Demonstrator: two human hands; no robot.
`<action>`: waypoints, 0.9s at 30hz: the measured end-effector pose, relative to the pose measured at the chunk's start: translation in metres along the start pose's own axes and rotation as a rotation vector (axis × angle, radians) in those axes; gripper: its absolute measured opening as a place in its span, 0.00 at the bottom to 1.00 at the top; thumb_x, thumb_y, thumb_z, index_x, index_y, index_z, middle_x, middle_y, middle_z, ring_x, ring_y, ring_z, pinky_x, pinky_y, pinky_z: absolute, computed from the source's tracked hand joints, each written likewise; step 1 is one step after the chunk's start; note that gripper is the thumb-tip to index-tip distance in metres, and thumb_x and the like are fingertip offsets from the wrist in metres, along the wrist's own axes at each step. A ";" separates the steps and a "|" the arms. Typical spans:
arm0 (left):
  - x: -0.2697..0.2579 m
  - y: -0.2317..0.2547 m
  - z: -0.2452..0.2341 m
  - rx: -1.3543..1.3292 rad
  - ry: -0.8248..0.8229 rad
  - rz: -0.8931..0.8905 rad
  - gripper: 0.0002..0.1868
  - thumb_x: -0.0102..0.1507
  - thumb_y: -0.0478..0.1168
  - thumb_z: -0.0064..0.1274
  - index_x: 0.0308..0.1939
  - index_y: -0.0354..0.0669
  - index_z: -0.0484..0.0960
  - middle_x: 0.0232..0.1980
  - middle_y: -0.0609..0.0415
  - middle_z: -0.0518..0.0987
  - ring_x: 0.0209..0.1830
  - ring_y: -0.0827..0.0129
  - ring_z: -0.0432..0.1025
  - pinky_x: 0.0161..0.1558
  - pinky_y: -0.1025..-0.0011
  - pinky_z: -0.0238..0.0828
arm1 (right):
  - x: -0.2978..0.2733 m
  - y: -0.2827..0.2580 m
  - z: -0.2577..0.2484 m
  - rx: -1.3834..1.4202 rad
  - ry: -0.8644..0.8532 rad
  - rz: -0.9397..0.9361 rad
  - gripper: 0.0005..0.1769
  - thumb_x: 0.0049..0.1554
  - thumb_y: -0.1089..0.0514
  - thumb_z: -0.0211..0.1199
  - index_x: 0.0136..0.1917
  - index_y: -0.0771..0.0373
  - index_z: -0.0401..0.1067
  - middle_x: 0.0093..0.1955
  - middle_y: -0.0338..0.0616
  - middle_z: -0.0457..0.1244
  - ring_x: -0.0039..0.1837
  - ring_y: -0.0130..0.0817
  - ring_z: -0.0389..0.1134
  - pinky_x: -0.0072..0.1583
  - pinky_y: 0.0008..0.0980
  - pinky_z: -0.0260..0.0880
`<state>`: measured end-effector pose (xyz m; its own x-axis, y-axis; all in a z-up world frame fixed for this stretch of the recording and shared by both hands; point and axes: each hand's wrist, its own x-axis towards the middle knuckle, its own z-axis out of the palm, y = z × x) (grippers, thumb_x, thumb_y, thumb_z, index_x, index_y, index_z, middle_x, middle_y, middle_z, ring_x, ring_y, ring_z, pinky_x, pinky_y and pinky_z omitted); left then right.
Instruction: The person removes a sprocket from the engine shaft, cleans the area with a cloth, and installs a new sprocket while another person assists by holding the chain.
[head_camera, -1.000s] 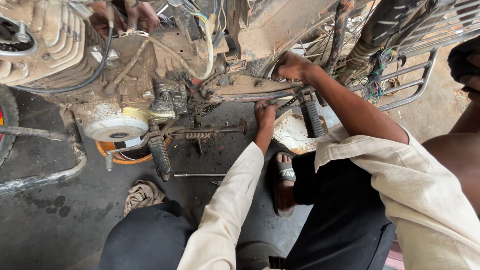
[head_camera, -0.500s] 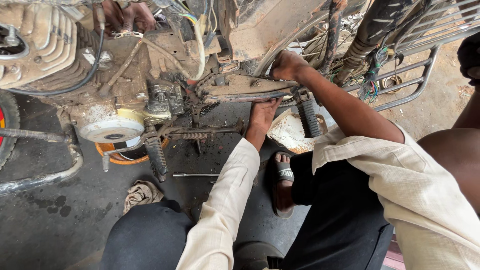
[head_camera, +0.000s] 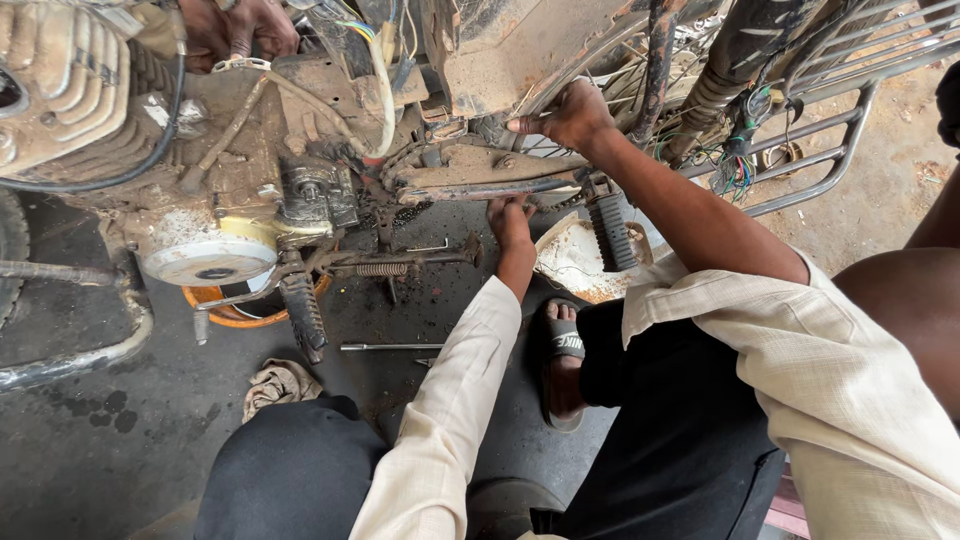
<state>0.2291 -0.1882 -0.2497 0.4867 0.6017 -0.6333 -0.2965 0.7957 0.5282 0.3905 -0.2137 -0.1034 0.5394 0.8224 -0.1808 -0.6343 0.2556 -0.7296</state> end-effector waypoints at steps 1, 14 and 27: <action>-0.003 -0.003 -0.004 0.030 -0.125 0.215 0.16 0.64 0.27 0.51 0.56 0.38 0.72 0.53 0.52 0.76 0.52 0.63 0.74 0.47 0.67 0.73 | -0.002 -0.001 0.007 0.000 0.002 0.000 0.30 0.75 0.49 0.48 0.77 0.77 0.55 0.71 0.61 0.58 0.71 0.54 0.62 0.69 0.63 0.70; 0.047 -0.024 0.007 -0.143 -0.056 0.535 0.14 0.61 0.23 0.54 0.50 0.26 0.77 0.48 0.43 0.80 0.41 0.63 0.75 0.39 0.68 0.73 | -0.012 -0.006 0.032 0.057 0.111 -0.047 0.36 0.67 0.45 0.32 0.78 0.73 0.45 0.74 0.67 0.54 0.73 0.66 0.61 0.67 0.72 0.63; 0.001 -0.001 0.041 -0.279 0.220 0.392 0.08 0.64 0.28 0.53 0.46 0.30 0.80 0.44 0.46 0.81 0.34 0.67 0.77 0.29 0.67 0.77 | -0.013 -0.004 0.026 0.089 0.102 -0.053 0.38 0.60 0.45 0.49 0.74 0.71 0.49 0.71 0.63 0.53 0.68 0.60 0.63 0.62 0.67 0.70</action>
<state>0.2640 -0.1910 -0.2276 0.1197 0.8344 -0.5380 -0.6439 0.4777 0.5977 0.3712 -0.2123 -0.0807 0.6242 0.7517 -0.2130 -0.6474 0.3451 -0.6795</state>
